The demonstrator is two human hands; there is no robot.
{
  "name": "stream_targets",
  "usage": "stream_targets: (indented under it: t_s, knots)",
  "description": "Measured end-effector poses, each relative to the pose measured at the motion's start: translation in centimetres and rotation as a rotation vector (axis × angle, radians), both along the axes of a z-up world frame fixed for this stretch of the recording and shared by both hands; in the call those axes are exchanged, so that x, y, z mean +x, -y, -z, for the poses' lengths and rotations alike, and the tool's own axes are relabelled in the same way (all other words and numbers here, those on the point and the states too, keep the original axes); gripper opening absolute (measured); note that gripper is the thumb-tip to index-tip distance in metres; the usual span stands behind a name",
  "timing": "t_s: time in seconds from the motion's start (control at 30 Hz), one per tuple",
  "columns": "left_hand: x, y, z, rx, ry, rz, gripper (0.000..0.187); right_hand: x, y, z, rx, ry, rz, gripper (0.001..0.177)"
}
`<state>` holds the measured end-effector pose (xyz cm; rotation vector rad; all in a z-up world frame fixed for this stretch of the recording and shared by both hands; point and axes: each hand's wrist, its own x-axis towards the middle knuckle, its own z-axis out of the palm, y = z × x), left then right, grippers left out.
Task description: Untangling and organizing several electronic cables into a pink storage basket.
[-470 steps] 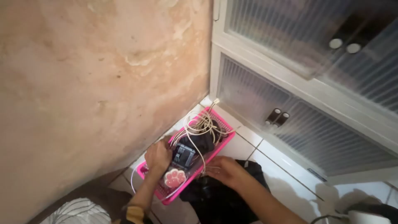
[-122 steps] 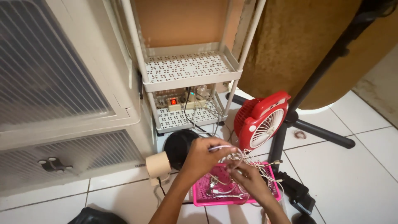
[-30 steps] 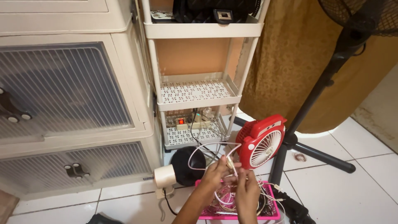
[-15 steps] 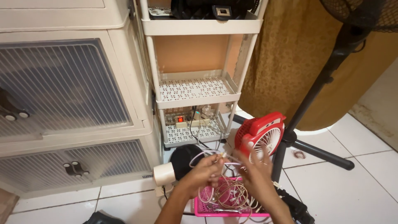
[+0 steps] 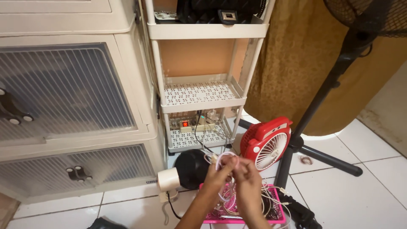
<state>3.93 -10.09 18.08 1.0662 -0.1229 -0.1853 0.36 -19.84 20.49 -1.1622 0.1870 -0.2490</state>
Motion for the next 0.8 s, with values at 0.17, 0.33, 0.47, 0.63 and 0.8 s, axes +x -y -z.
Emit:
stream_targets:
  t_s: [0.17, 0.33, 0.47, 0.63, 0.8]
  knots:
    - [-0.9, -1.0, -3.2, -0.272, -0.17, 0.029, 0.023, -1.1, -0.1, 3.5, -0.901, 0.209, 0.223, 0.025]
    - [0.1, -2.7, -5.0, -0.342, -0.099, -0.055, 0.039, -1.1, 1.3, 1.8, -0.286, 0.188, -0.052, 0.071]
    - [0.6, -4.0, -4.4, -0.539, 0.055, 0.123, 0.053, 1.5, 5.5, 10.6, -0.75, 0.173, -0.374, 0.046]
    - [1.1, -6.3, -6.0, -0.531, 0.079, -0.173, 0.057, 4.1, 10.2, 24.7, -0.663, 0.456, -0.326, 0.022]
    - [0.7, -6.7, -6.7, 0.006, 0.134, -0.431, 0.059, -0.4, 7.8, 4.3, -1.331, 0.187, 0.073, 0.031]
